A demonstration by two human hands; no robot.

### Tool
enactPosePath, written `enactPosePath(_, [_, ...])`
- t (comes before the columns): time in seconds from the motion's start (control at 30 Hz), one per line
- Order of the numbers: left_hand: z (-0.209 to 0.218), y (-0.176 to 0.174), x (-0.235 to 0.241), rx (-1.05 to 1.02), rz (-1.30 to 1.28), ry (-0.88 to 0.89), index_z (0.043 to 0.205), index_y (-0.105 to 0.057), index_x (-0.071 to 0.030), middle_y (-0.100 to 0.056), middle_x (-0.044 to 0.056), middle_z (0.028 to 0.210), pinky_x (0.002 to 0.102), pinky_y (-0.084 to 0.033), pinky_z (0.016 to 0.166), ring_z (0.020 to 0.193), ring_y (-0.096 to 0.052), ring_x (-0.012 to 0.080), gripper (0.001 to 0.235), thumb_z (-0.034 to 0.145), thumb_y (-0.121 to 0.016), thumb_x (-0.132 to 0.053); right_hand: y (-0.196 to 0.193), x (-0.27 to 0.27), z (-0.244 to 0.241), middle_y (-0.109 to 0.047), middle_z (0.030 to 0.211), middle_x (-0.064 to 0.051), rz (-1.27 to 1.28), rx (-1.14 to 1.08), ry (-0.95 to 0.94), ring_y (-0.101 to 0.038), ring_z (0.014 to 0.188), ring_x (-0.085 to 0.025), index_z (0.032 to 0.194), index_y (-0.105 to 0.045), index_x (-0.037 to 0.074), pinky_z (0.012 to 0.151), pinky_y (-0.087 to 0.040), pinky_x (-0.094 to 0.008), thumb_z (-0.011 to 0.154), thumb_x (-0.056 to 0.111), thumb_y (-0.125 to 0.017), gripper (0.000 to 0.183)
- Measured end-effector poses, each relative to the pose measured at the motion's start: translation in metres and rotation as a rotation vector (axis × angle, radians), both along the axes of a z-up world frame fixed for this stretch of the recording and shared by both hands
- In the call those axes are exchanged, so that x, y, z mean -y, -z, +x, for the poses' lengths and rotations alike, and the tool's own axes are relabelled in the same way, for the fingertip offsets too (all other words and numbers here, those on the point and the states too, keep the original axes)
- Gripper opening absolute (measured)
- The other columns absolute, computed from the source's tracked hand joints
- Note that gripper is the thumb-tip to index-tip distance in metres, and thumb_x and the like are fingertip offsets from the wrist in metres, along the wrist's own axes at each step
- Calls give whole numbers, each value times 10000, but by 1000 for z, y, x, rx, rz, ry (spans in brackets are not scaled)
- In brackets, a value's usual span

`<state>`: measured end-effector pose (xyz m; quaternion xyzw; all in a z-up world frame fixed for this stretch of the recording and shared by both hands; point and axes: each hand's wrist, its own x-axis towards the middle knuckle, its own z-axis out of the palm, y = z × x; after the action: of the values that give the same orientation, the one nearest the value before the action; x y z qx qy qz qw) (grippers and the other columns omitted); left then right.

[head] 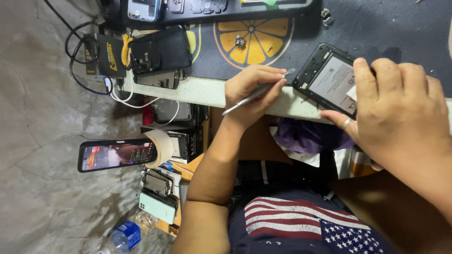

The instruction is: The person uses a screwdriver and tweezers to remove screws and pry open the back of a smartphone. They carefully lift and disconnect internal components, including the battery and camera module, while working at a cluttered electronics repair bench.

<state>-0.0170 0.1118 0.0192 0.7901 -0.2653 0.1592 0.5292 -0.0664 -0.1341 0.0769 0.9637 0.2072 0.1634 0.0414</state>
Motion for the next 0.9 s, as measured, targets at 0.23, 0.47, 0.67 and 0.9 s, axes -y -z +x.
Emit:
enactPosePath(0.23, [0,-3,-2,133,115,64,949,-660,-44,-740,106,1000,301,-590,765,897,-745,242,195,850,-801,48,2,4,-4,-651,1113,-74,68,-107,32,-642,1024,-237,1275,-696,-25,820,-570,-318,672,576,-819,860])
enactPosePath(0.47, [-1,-9,0,189,169,108,923,-630,-36,-719,123,969,355,-565,762,840,-704,266,208,822,-797,38,-1,7,-3,-637,1015,-55,47,-51,35,-602,904,-238,1246,-720,15,717,-532,-338,624,591,-818,853])
enactPosePath(0.67, [1,-7,3,207,174,111,892,-613,-32,-717,121,949,356,-553,728,804,-696,264,218,815,-806,31,-3,10,-5,-636,1055,-87,121,-93,29,-616,966,-252,1217,-700,-22,781,-547,-345,664,574,-819,822])
enactPosePath(0.9, [2,-8,6,221,216,95,898,-615,-27,-720,141,962,358,-556,727,800,-697,270,223,829,-811,53,-4,13,-7,-641,1065,-85,89,-54,21,-621,976,-244,1199,-705,-28,785,-550,-336,669,585,-803,817])
